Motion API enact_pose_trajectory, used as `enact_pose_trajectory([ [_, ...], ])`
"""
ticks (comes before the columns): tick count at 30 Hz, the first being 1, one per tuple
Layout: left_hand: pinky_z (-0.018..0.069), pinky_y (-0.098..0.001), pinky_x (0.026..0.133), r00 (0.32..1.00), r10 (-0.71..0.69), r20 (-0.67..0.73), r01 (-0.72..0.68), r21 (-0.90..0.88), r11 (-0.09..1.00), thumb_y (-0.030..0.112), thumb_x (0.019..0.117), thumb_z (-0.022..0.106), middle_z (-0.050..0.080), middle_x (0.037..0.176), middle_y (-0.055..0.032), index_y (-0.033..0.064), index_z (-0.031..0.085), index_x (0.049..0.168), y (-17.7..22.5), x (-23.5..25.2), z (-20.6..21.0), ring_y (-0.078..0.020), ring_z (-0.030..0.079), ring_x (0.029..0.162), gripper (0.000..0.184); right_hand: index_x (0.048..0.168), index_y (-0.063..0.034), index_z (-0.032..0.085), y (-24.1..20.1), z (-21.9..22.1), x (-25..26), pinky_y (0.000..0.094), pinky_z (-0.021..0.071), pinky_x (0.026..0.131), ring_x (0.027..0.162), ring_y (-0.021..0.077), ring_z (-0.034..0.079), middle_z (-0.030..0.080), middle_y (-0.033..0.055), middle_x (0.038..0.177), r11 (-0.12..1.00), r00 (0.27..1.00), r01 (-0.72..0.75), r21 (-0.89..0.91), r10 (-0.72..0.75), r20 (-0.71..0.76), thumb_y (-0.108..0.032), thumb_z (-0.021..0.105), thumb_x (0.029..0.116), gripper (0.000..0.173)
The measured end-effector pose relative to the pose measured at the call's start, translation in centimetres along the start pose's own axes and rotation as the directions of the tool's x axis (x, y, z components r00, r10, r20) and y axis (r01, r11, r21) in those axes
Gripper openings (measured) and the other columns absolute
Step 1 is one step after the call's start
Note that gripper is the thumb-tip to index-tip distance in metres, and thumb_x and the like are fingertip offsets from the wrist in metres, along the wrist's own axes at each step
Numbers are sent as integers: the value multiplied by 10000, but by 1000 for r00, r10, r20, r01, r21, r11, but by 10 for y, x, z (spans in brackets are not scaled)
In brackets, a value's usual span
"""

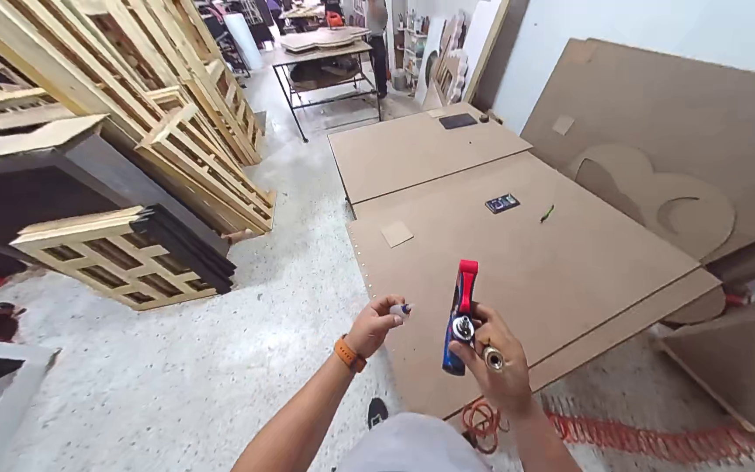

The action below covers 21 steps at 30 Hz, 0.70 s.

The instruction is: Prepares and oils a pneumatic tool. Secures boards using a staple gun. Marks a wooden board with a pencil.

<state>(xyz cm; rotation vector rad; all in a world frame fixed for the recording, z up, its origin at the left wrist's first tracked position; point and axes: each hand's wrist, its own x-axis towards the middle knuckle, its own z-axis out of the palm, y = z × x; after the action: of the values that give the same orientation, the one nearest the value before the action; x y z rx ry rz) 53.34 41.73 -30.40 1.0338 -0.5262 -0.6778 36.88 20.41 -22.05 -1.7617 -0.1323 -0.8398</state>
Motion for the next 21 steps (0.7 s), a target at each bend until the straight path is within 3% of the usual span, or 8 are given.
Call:
enact_pose_trajectory([
  [2,573,-380,892,995,-95,-39,97,52,994,76,852,757,711,1111,-70,63,703,1099,-27,8,-5,-169,677,999,253,789,-149,596,3,-5,-7,383,616,932,1153,238,668,673,75,1207,999,999,-32,-29,31,-24,-296,841,861,295],
  [4,587,-399,889,981,-189,-52,196,232,953,63,844,769,711,1107,-100,17,684,1120,-48,17,-7,-191,687,988,292,783,-151,600,3,-12,-15,377,612,940,1157,234,664,673,73,1216,995,995,-82,-55,79,-55,-289,842,858,289],
  [7,579,-420,851,955,-282,-94,283,583,762,134,864,767,702,1085,-125,10,678,1158,-79,36,-12,-211,680,921,331,792,-174,599,3,-23,-27,359,603,962,1181,200,655,666,42,1240,984,985,-150,-101,140,-97,-294,838,852,275],
  [9,573,-479,890,929,-334,-159,340,720,604,183,893,736,700,1095,-158,16,671,1196,-107,49,-16,-265,687,951,353,802,-182,601,2,-33,-35,365,595,979,1202,195,644,660,32,1253,977,980,-174,-121,160,-114,-291,841,854,268],
  [12,555,-541,971,871,-419,-256,439,786,434,218,949,678,701,1159,-193,15,650,1249,-148,53,-15,-325,693,1067,363,809,-153,589,-6,-47,-50,372,584,994,1210,185,636,651,55,1251,963,973,-218,-158,202,-109,-276,832,870,279],
  [16,523,-540,1045,855,-428,-293,451,827,335,233,969,662,674,1267,-207,7,640,1289,-182,69,-1,-344,653,1197,393,802,-25,589,-9,-69,-56,461,541,1028,1209,294,617,641,206,1204,968,976,-196,-160,177,-123,-217,808,883,302],
  [18,511,-533,1067,845,-437,-309,458,839,292,221,941,684,666,1287,-208,13,664,1270,-192,69,2,-347,632,1236,390,802,-17,577,-11,-78,-61,466,522,1049,1225,305,605,638,216,1198,968,973,-204,-150,184,-137,-206,801,879,304],
  [21,521,-532,1048,820,-430,-378,509,825,246,260,904,702,674,1258,-185,38,691,1217,-205,59,1,-335,635,1220,383,804,-69,581,-18,-93,-71,415,558,1009,1204,244,621,639,148,1215,967,973,-210,-147,191,-130,-203,811,882,277],
])
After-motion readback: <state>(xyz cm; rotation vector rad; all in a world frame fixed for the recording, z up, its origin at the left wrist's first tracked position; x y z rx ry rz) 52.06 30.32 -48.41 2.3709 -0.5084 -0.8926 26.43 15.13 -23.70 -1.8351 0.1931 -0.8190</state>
